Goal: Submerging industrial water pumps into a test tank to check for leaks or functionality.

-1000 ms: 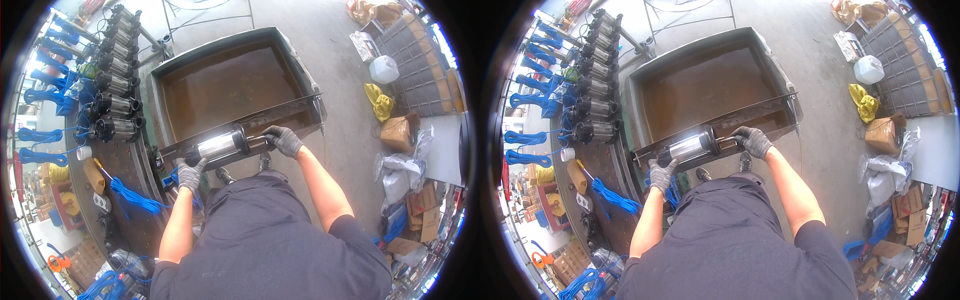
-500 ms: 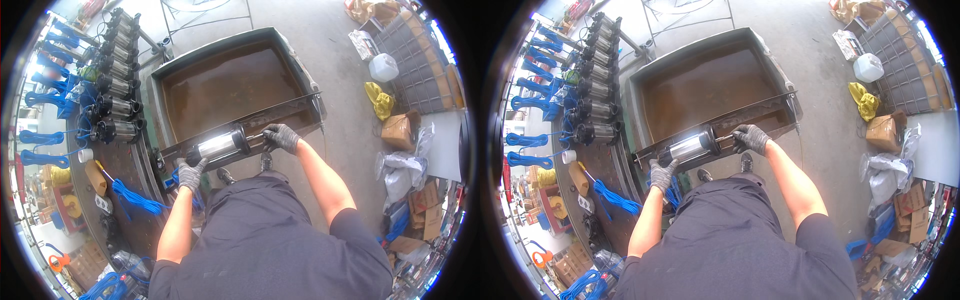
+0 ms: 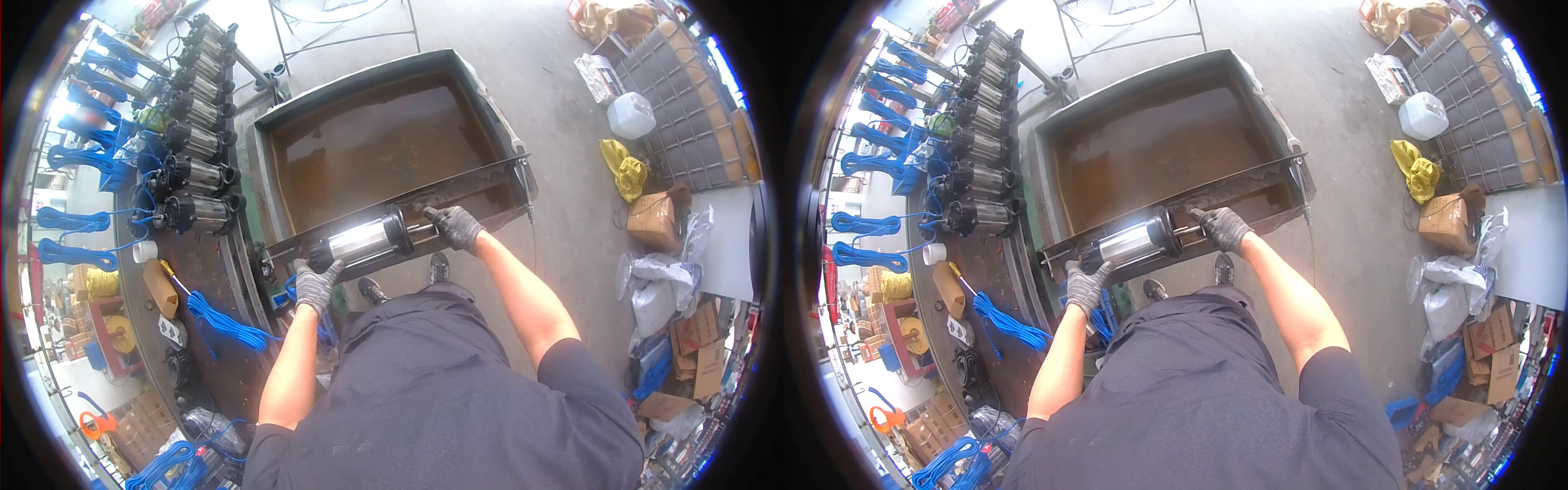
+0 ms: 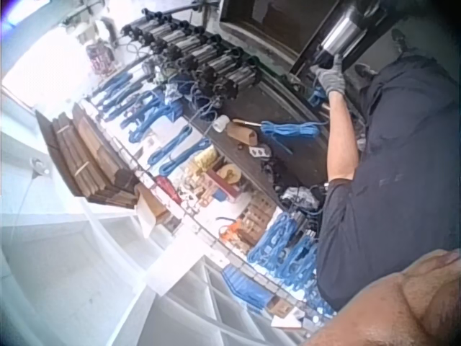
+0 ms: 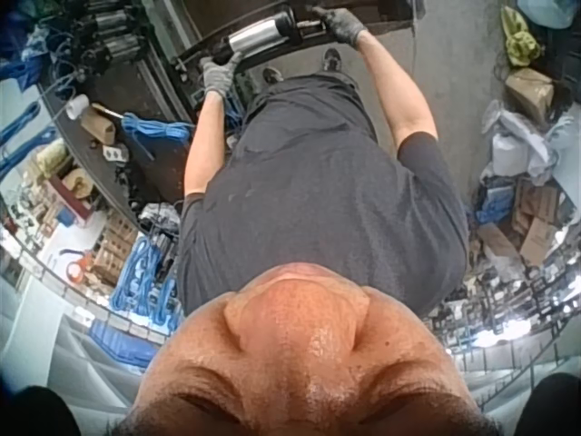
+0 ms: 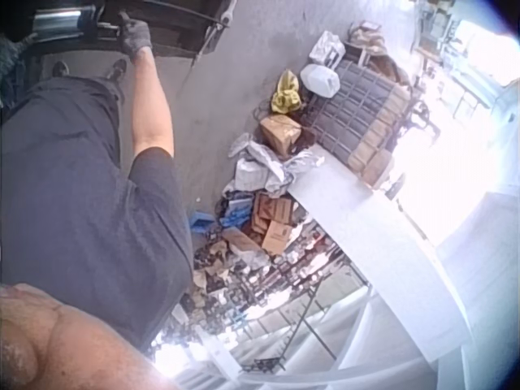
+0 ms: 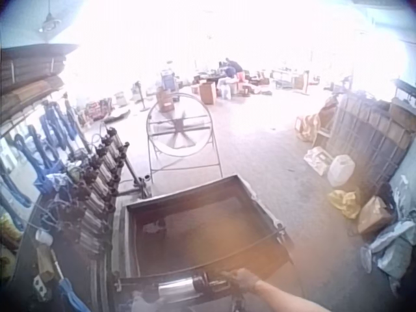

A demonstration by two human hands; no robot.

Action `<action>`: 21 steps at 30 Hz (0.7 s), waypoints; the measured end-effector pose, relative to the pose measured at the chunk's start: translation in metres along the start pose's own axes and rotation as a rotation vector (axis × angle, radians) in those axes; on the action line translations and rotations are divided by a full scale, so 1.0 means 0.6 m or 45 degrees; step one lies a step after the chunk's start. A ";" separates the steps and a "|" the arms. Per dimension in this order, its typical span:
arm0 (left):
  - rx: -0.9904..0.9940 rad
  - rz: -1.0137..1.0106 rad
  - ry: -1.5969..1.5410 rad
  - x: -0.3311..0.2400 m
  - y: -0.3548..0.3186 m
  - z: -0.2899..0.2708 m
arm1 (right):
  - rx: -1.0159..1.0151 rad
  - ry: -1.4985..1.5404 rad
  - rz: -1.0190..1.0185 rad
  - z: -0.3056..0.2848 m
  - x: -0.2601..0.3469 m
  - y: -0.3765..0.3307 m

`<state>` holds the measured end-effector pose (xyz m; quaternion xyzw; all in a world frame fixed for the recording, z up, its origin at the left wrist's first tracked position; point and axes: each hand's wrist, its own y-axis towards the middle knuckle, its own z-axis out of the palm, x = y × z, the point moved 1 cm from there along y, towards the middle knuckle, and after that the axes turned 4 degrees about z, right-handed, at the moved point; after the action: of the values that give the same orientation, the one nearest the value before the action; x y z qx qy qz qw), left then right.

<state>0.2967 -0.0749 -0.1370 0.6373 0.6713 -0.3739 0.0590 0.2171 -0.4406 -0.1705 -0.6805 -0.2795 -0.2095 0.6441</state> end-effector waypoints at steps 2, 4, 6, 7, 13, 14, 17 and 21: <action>-0.013 0.005 0.005 -0.003 0.000 0.000 | -0.194 -0.065 -0.008 0.015 -0.004 0.007; -0.025 0.008 0.009 -0.003 -0.001 0.000 | -0.170 0.168 -0.089 0.031 -0.014 0.010; 0.037 0.015 -0.056 0.000 -0.001 0.001 | -0.185 0.353 -0.125 0.039 -0.021 0.012; 0.018 -0.003 -0.043 0.002 0.000 0.002 | -0.120 0.605 -0.144 0.041 -0.024 0.013; 0.024 -0.011 -0.054 0.008 0.004 0.004 | 0.071 0.815 -0.041 0.034 -0.022 0.004; 0.021 0.003 -0.060 0.007 0.004 0.003 | -0.023 0.722 0.079 0.033 -0.020 0.003; 0.026 0.011 -0.070 0.006 0.002 0.002 | -0.236 0.357 0.118 0.033 -0.010 0.013; 0.025 0.016 -0.033 0.010 0.002 0.005 | -0.279 0.103 0.049 0.040 -0.016 0.041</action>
<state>0.2953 -0.0720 -0.1426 0.6371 0.6627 -0.3884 0.0637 0.2238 -0.4181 -0.1974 -0.7429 -0.2158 -0.2536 0.5806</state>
